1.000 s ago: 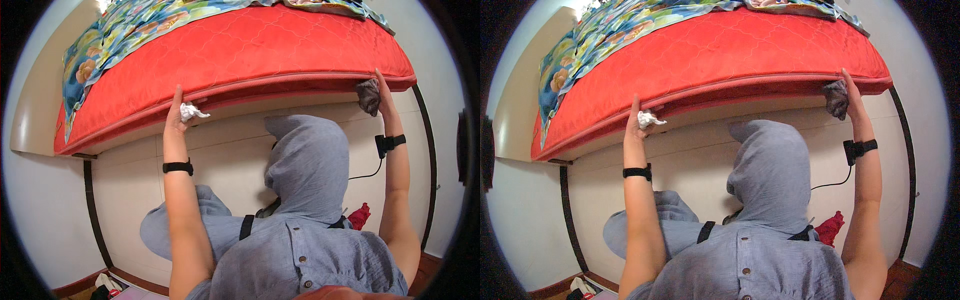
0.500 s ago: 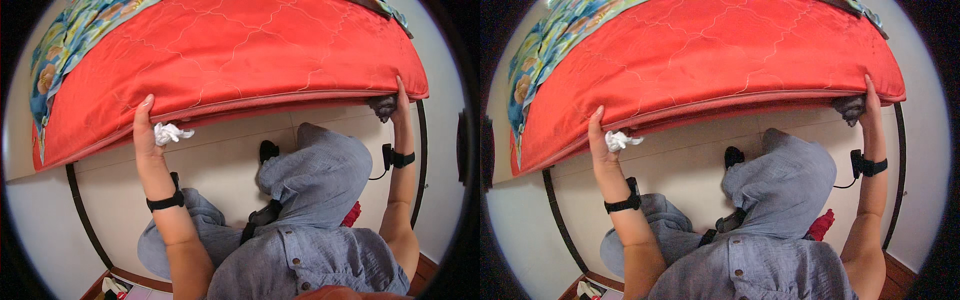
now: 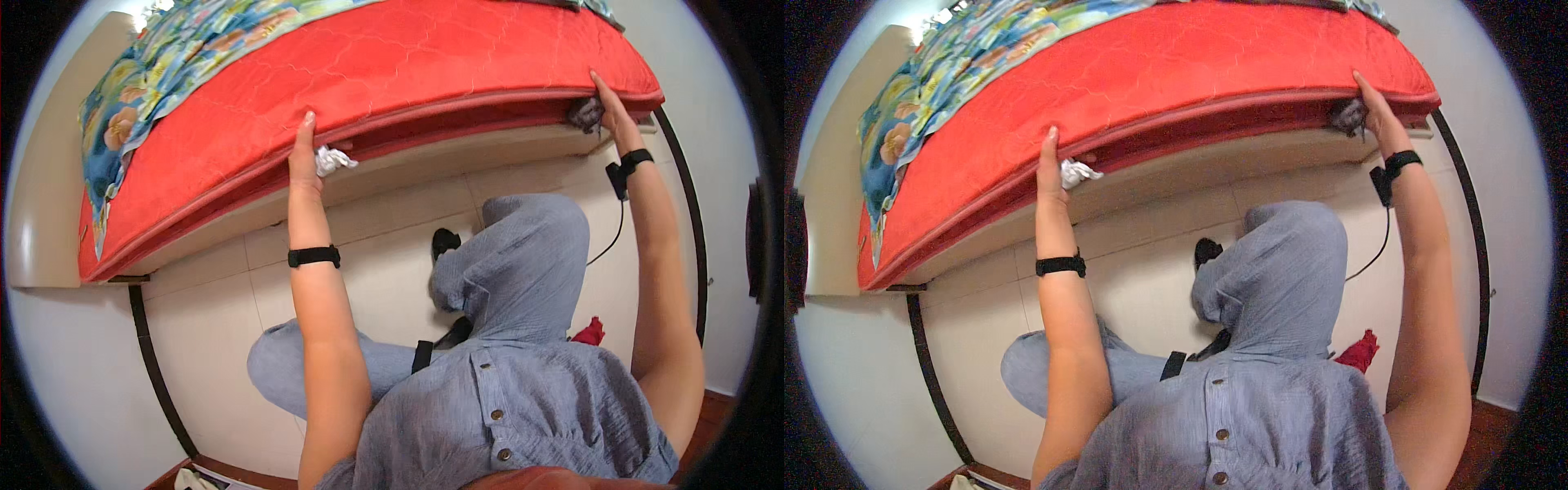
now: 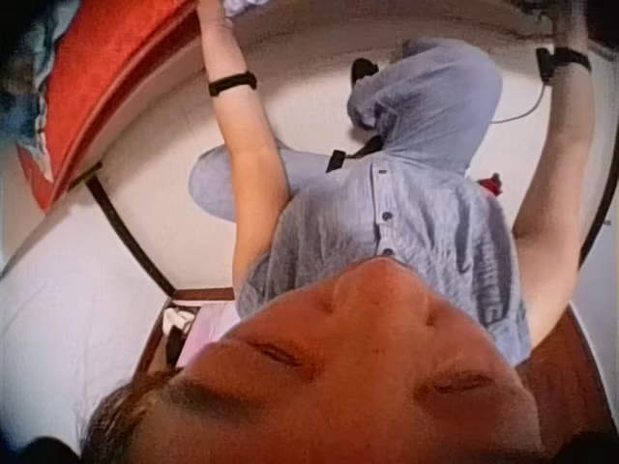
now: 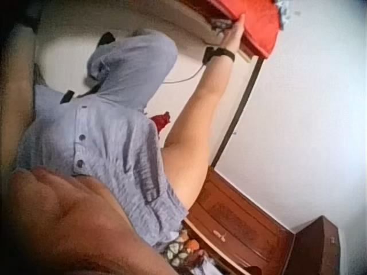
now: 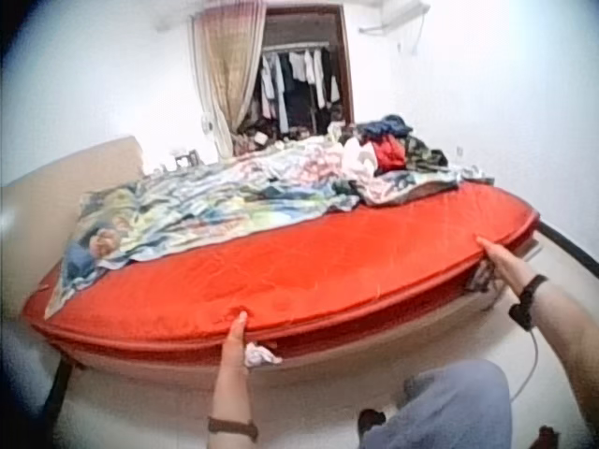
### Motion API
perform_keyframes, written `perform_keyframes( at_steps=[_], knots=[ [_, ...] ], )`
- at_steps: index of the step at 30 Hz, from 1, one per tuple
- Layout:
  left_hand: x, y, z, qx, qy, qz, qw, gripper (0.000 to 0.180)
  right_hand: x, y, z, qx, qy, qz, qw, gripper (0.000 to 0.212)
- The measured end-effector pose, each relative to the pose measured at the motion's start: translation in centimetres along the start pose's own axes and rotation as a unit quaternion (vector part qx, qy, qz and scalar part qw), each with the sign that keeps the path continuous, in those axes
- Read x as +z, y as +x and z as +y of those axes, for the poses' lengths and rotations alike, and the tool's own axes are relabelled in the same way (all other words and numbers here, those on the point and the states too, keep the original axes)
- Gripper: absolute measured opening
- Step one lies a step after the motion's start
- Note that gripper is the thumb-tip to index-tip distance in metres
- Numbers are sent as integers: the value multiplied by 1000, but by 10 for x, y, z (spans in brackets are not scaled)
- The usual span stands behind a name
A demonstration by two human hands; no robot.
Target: The person is cleaning the bed frame and the area under the mattress using a cloth and wet wipes.
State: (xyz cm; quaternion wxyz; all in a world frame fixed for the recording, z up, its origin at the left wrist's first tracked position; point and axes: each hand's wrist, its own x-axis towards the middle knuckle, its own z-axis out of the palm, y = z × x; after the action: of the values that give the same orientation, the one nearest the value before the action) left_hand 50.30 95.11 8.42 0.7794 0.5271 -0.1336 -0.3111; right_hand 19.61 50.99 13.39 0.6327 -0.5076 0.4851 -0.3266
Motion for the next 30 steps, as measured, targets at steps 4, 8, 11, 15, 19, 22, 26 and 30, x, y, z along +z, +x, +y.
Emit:
perform_keyframes(
  at_steps=[4, 8, 11, 15, 19, 22, 26, 30],
  knots=[
    [-51, -20, 7, -16, 4, -17, 1000, 60, 31, 3, 39, -78, 58, -157, 983, 60],
    [-72, -35, 23, -33, -77, 126, 989, 59, -8, 21, 32, -50, 72, -104, 991, 69],
    [-123, -16, 17, 68, -44, 348, 934, 56, -38, 47, 27, -2, 93, -174, 980, 74],
    [-187, -14, 44, 238, 15, 493, 837, 55, 2, -13, 38, -33, 94, -214, 972, 66],
    [-228, 1, 82, 151, 45, 590, 791, 63, 16, -13, 27, 12, 67, -166, 984, 47],
    [-228, 3, 96, 160, 92, 536, 824, 62, 17, 11, 40, -59, 71, -181, 979, 58],
    [-192, 15, 88, 232, -7, 538, 810, 47, -3, 46, 44, 177, 103, -178, 963, 61],
    [-190, 22, 87, 313, -53, 620, 717, 47, -15, 71, 48, 139, 86, -154, 975, 70]
  ],
)
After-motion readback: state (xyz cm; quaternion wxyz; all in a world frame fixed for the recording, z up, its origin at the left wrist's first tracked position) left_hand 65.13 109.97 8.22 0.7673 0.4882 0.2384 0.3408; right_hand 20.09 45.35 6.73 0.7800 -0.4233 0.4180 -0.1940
